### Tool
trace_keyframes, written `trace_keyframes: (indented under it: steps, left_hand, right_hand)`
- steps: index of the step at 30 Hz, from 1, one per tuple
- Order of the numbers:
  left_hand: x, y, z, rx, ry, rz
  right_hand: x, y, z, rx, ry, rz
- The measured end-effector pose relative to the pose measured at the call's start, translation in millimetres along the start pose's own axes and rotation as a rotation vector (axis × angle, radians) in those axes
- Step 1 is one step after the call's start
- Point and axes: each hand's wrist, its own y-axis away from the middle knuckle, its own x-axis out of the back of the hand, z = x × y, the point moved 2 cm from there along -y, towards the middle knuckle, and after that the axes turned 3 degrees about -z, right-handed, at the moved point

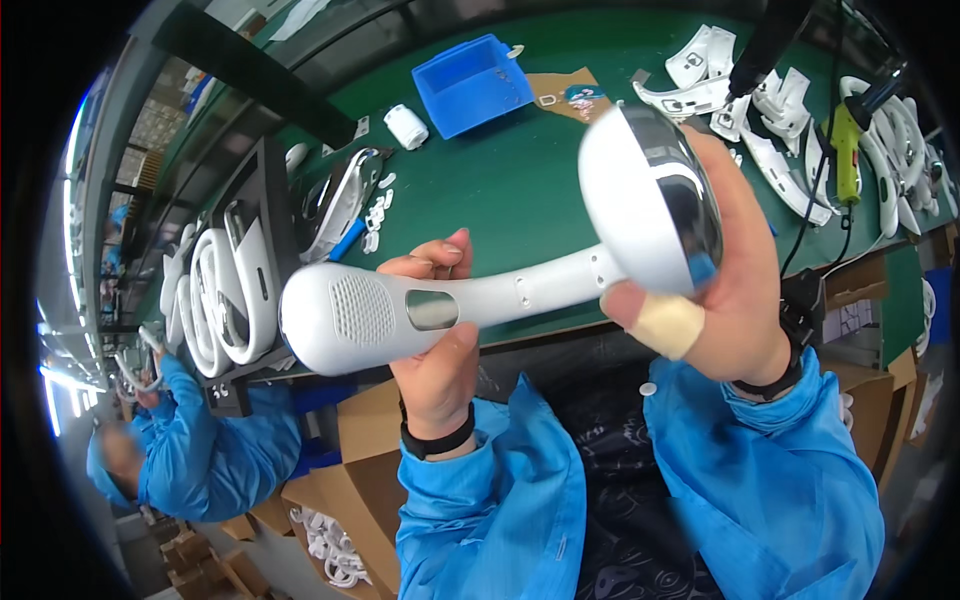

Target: Assembling the outer casing and internal components of a white and silver portable neck massager.

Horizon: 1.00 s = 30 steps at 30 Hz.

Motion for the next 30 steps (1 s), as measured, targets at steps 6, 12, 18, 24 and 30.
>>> trace_keyframes:
  steps: [6,12,18,24,30]
  left_hand:
    - [16,-6,-1,-0.227,-0.707,-0.028]
    - [11,7,19,-0.506,-1.07,0.243]
    - [0,7,4,-0.79,-1.256,0.142]
    - [2,-6,-7,-0.661,-1.067,0.147]
    - [-16,-3,-5,-0.484,-0.881,0.248]
  right_hand:
    - [0,-6,1,0.385,0.363,-0.112]
    - [6,15,43,-0.448,-0.493,0.061]
    - [-10,20,20,-0.618,-1.047,-0.216]
    - [-9,8,24,-0.542,-1.189,-0.141]
    - [-9,8,25,-0.532,-1.214,-0.156]
